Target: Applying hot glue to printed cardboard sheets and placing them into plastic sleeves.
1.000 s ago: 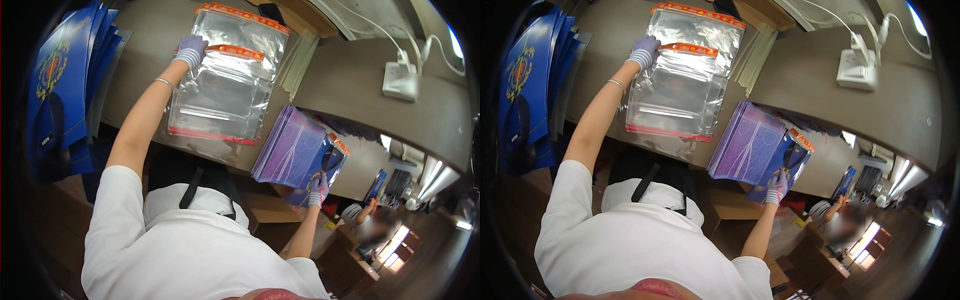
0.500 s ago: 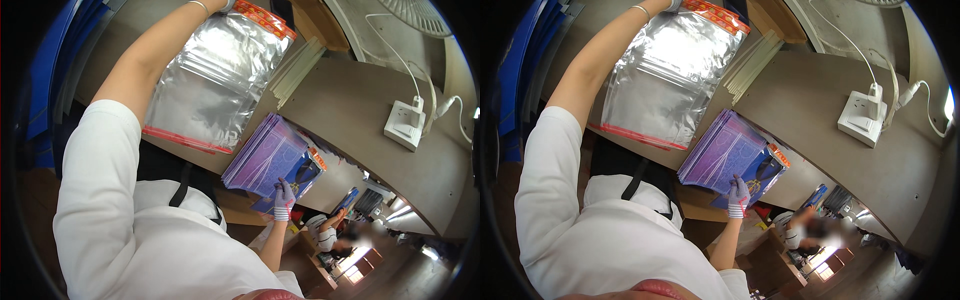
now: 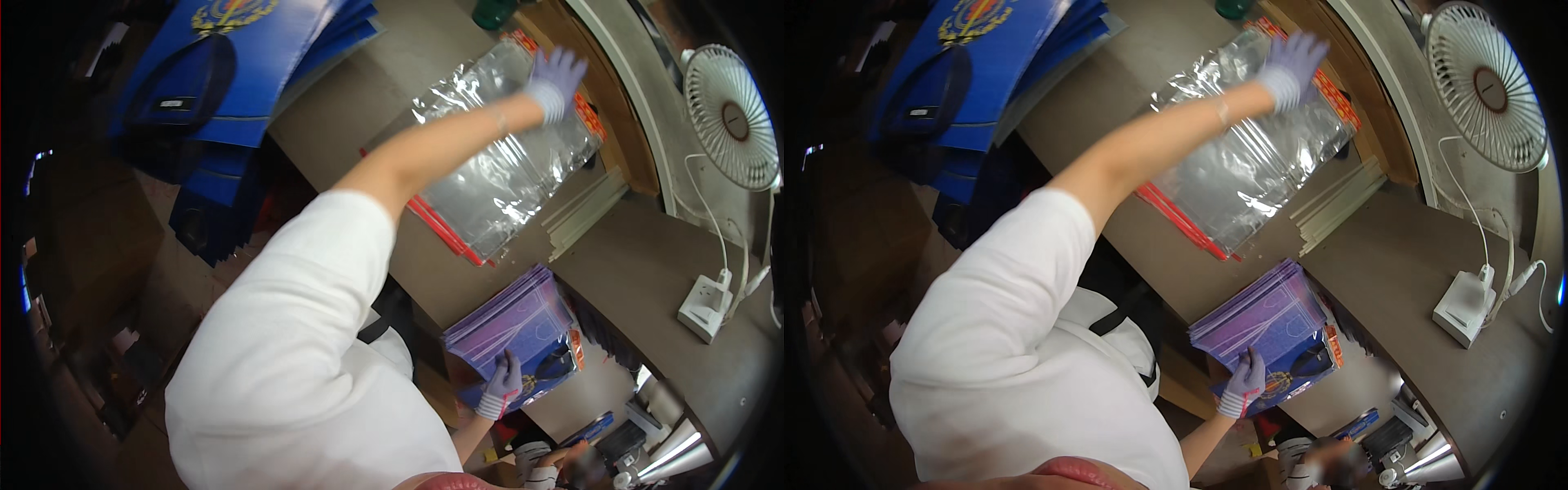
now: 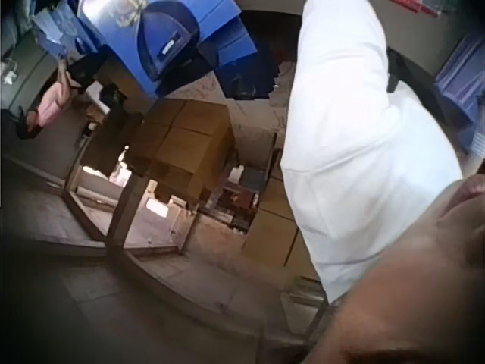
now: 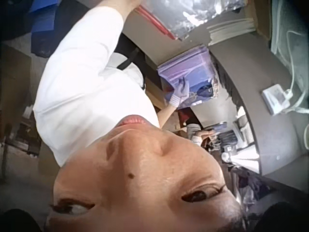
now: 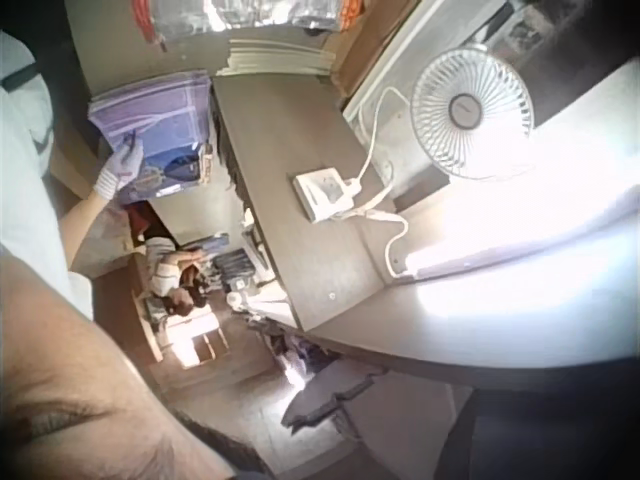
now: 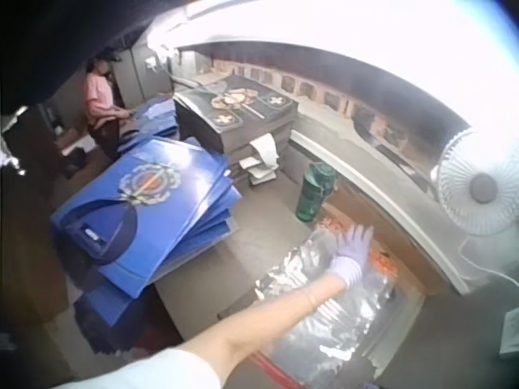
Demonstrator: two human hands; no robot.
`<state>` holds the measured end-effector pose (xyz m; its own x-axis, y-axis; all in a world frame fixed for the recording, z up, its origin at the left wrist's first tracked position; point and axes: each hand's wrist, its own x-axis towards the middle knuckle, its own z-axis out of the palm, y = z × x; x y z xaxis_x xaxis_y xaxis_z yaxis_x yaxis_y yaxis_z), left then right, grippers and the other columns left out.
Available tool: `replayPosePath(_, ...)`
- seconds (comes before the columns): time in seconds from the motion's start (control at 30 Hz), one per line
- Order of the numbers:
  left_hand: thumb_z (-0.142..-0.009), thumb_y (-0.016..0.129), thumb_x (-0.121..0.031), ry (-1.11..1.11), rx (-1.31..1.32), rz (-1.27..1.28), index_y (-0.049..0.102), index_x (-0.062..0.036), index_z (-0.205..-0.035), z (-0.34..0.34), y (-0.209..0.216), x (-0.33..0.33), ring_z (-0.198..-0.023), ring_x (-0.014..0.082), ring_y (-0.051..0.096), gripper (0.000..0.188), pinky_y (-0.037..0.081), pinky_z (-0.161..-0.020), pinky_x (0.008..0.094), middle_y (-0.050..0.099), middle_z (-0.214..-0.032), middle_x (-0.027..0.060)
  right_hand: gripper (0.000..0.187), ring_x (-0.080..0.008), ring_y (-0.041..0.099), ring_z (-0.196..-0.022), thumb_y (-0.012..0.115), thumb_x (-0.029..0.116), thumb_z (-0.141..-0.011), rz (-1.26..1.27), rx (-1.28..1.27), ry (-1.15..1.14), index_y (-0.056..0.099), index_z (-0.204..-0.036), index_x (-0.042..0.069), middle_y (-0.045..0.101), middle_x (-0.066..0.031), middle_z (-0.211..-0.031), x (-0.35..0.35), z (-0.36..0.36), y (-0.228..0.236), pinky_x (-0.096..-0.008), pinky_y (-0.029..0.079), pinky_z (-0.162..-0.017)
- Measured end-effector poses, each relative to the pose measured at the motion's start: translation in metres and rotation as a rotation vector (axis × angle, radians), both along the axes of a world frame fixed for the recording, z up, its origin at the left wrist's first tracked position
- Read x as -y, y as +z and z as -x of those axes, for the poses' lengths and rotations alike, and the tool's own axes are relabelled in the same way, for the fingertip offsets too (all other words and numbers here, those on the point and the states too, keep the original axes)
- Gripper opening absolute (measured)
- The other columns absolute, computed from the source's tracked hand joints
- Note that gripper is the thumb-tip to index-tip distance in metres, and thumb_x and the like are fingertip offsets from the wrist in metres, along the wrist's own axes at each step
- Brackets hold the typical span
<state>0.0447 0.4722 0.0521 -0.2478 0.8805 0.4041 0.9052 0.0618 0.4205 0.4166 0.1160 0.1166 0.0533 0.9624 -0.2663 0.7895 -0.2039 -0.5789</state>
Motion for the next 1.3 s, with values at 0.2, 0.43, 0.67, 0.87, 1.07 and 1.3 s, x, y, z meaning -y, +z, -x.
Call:
replayPosePath(0.2,-0.078,0.060,-0.014,-0.293,0.986,0.343,0.050,-0.0010,-0.117,-0.007,-0.032,0.295,-0.104,0.0276,0.054,0.042,0.043,-0.090,0.0362,0.055,-0.113,0.0160,0.019,-0.0157,0.063,-0.083,0.048,0.000,-0.088,0.054,-0.663,0.286,0.060,-0.101,-0.005,0.064,-0.0114,-0.094,-0.046,0.201,0.037,-0.0273,0.050,-0.076)
replayPosePath(0.43,-0.085,0.057,-0.030,-0.339,0.760,0.636,0.043,-0.0007,-0.122,0.112,0.042,0.442,-0.105,0.0287,0.053,0.050,0.039,-0.094,0.0348,0.054,-0.114,0.0178,0.029,-0.0122,0.052,-0.062,0.058,0.028,-0.086,0.464,-0.821,0.621,0.060,-0.087,-0.001,0.058,-0.0070,-0.068,-0.055,0.447,0.063,-0.0264,0.044,-0.058)
replayPosePath(0.67,-0.092,0.036,-0.048,-0.287,1.500,-0.187,0.032,-0.0003,-0.133,0.167,0.098,0.476,-0.110,0.0277,0.051,0.063,0.039,-0.095,0.0393,0.040,-0.134,0.0142,0.019,-0.0051,0.051,-0.059,0.065,0.021,-0.082,0.461,-1.274,0.324,0.062,-0.085,0.003,0.058,-0.0001,-0.069,-0.012,0.436,0.129,-0.0186,0.042,-0.053)
replayPosePath(0.87,-0.087,0.052,-0.041,-0.640,1.959,-0.076,0.032,-0.0025,-0.132,0.145,0.136,0.525,-0.100,0.0180,0.053,0.062,0.040,-0.091,0.0298,0.039,-0.132,0.0113,0.018,-0.0078,0.056,-0.071,0.066,0.012,-0.081,0.276,-1.151,0.331,0.061,-0.095,0.002,0.062,-0.0011,-0.081,0.078,0.401,0.128,-0.0230,0.048,-0.066)
replayPosePath(1.07,-0.078,0.069,-0.008,-0.017,1.352,0.311,0.063,0.0004,-0.092,0.149,0.161,0.546,-0.076,0.0147,0.059,0.018,0.048,-0.071,0.0263,0.062,-0.084,0.0035,0.043,-0.0176,0.059,-0.090,0.069,0.028,-0.079,0.639,-1.251,0.464,0.057,-0.109,0.001,0.063,-0.0098,-0.094,0.141,0.332,0.060,-0.0307,0.047,-0.080)
replayPosePath(1.3,-0.073,0.070,-0.010,-0.857,0.682,0.705,0.062,-0.0002,-0.090,0.163,0.205,0.504,-0.070,0.0247,0.059,0.022,0.048,-0.069,0.0339,0.062,-0.080,0.0113,0.110,-0.0312,0.048,-0.112,0.043,0.083,-0.063,0.196,-1.669,-0.557,0.030,-0.134,0.000,0.047,-0.0175,-0.125,0.149,0.162,-0.055,-0.0434,0.043,-0.089)
